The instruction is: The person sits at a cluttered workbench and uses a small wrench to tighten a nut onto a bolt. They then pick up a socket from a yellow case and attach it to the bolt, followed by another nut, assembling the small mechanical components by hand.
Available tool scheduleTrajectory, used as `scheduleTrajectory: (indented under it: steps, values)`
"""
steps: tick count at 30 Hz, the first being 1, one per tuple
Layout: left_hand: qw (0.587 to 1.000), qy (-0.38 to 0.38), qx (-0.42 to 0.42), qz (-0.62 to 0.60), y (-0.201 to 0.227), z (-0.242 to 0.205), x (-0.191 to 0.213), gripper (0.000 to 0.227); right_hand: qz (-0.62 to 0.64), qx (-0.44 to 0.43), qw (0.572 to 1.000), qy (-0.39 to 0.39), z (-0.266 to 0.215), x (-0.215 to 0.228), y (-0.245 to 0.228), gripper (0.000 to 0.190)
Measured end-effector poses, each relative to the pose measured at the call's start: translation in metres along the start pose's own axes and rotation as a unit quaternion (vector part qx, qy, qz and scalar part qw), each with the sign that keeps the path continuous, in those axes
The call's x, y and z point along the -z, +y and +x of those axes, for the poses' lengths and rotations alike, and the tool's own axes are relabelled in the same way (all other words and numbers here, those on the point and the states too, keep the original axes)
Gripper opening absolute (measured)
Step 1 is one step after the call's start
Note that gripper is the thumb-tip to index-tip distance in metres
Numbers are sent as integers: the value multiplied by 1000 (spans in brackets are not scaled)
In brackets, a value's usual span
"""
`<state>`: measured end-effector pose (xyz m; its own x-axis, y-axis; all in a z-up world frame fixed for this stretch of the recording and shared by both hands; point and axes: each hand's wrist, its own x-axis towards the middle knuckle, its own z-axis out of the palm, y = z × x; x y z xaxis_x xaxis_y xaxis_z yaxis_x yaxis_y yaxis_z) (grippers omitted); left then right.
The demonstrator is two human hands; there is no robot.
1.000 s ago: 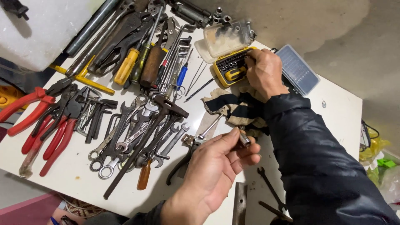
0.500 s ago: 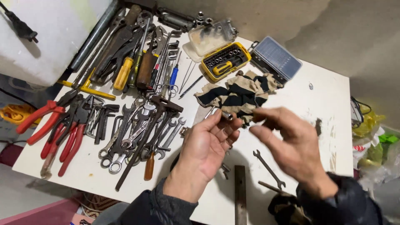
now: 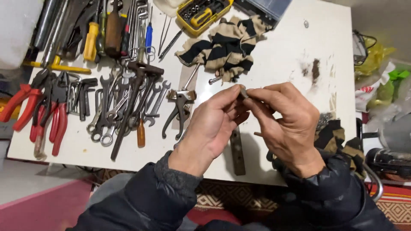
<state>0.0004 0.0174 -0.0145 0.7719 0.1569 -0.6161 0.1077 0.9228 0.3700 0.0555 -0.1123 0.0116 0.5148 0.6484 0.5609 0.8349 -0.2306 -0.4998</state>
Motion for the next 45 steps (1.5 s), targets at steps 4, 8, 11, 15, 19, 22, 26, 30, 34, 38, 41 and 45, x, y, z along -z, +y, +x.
scheduleTrajectory:
  steps: [4, 8, 11, 15, 19, 22, 26, 30, 34, 38, 41, 45]
  values:
    - [999, -23, 2, 24, -4, 4, 6, 20, 29, -54, 998, -14, -2, 3, 2, 9]
    - [1000, 0, -5, 24, 0, 1, 5, 19, 155, -203, 967, -18, -5, 0, 5, 10]
    - [999, 2, -12, 31, 2, -4, 3, 18, 193, -236, 952, -38, -2, 5, 3, 15]
    - [999, 12, -17, 48, 17, -22, -13, 22, 171, -289, 936, -109, 7, 29, 5, 21]
    - [998, 25, -59, 19, 35, -20, -7, 17, 31, -354, 916, -188, 3, 35, 25, 21]
    - [993, 12, -117, -7, 42, -11, 4, 19, -103, -327, 872, -350, -30, 25, 59, 24]
    - [986, -6, -150, -71, 40, 11, 24, 16, -241, -133, 873, -402, -86, 11, 109, 18]
    - [986, 13, -157, -61, 45, 0, 19, 23, -251, -127, 884, -375, -93, -1, 102, 27]
    - [985, 20, -160, -56, 45, -4, 15, 23, -120, -82, 949, -279, -83, -25, 81, 20]
    - [986, -8, -160, -50, 43, -2, 18, 19, -125, 65, 974, -176, -72, -59, 54, 16]
    - [985, -20, -158, -59, 43, -1, 19, 15, -188, 147, 958, -159, -73, -87, 53, 32]
    - [988, 14, -143, -62, 46, -9, 12, 13, -243, 214, 925, -199, -66, -107, 38, 25]
